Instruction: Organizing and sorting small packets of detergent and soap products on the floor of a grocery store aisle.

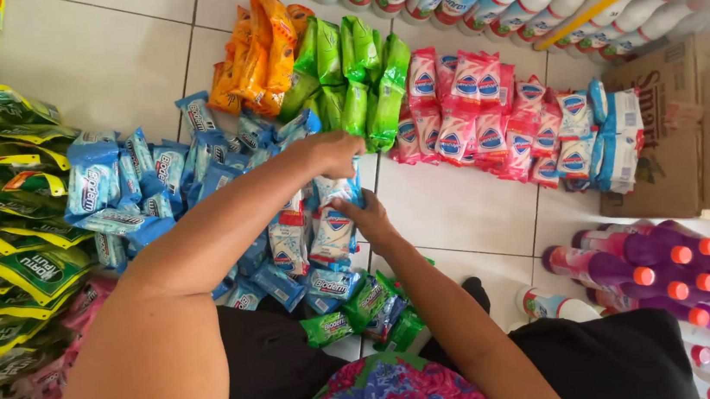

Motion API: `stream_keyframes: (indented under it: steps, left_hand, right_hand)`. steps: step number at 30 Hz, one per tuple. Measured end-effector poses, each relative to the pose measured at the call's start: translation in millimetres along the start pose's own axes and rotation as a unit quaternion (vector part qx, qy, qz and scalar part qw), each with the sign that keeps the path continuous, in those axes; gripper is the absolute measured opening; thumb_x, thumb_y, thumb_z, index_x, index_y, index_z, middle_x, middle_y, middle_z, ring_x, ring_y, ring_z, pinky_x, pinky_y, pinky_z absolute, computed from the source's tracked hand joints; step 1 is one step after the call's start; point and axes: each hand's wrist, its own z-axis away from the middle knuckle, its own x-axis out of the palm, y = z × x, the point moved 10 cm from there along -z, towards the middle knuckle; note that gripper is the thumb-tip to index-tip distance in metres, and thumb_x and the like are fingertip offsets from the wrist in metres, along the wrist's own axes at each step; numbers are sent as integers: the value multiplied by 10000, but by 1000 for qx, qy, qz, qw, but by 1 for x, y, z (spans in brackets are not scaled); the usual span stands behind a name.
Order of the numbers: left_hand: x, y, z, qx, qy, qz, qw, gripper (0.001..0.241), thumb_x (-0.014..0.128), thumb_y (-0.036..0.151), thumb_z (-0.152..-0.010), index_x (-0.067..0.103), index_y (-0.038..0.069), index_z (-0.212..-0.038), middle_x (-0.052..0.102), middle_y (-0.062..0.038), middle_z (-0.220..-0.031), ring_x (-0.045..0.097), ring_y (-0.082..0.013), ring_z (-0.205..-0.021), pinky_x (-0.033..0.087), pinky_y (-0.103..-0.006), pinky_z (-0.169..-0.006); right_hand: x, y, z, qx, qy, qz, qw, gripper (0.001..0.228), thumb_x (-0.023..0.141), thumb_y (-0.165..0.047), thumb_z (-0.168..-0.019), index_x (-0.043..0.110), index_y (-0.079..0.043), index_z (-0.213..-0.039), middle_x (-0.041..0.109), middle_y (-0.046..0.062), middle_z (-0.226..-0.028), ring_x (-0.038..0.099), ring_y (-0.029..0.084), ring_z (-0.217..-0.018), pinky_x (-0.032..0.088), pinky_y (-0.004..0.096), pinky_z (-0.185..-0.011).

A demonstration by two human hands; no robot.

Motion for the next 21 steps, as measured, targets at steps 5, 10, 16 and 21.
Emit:
stream_keyframes:
  steps: [5, 10, 16, 21]
  left_hand:
    - [-20, 11, 3, 55, 102, -8, 993, 542, 768, 159, -786, 620, 117, -1306, 661, -224, -1239, 653, -383, -1121, 540, -456, -941]
    - [-33, 12, 15, 17, 138, -59, 988, 517, 742, 135, -772, 637, 172, -1277, 650, -185, -1256, 633, -397, -1123, 540, -494, -873]
    - [8, -20, -3, -46, 13, -62, 997, 568, 678, 152, -838, 559, 101, -1392, 705, -196, -1248, 681, -379, -1154, 564, -493, -928]
    - [16, -32, -9, -75, 15, -35, 996, 755, 725, 137, -769, 426, 100, -1461, 666, -237, -1226, 657, -396, -1120, 537, -475, -914]
  right_hand:
    - [0, 14, -3, 11, -120, -151, 981, 699, 774, -344, -878, 498, 32, -1399, 687, 145, -1212, 697, 227, -1057, 579, 391, -930]
    - [4, 22, 2, 66, -189, -263, 944, 566, 721, -280, -941, 521, -6, -1393, 699, 120, -1213, 697, 247, -1074, 578, 413, -956]
    - [8, -4, 11, 56, -211, -313, 924, 615, 720, -233, -931, 469, -42, -1459, 663, 121, -1277, 671, 265, -1137, 560, 445, -976]
    - [8, -27, 19, 12, -196, -292, 936, 715, 688, -227, -879, 392, -140, -1524, 611, 106, -1360, 635, 267, -1192, 545, 447, -993]
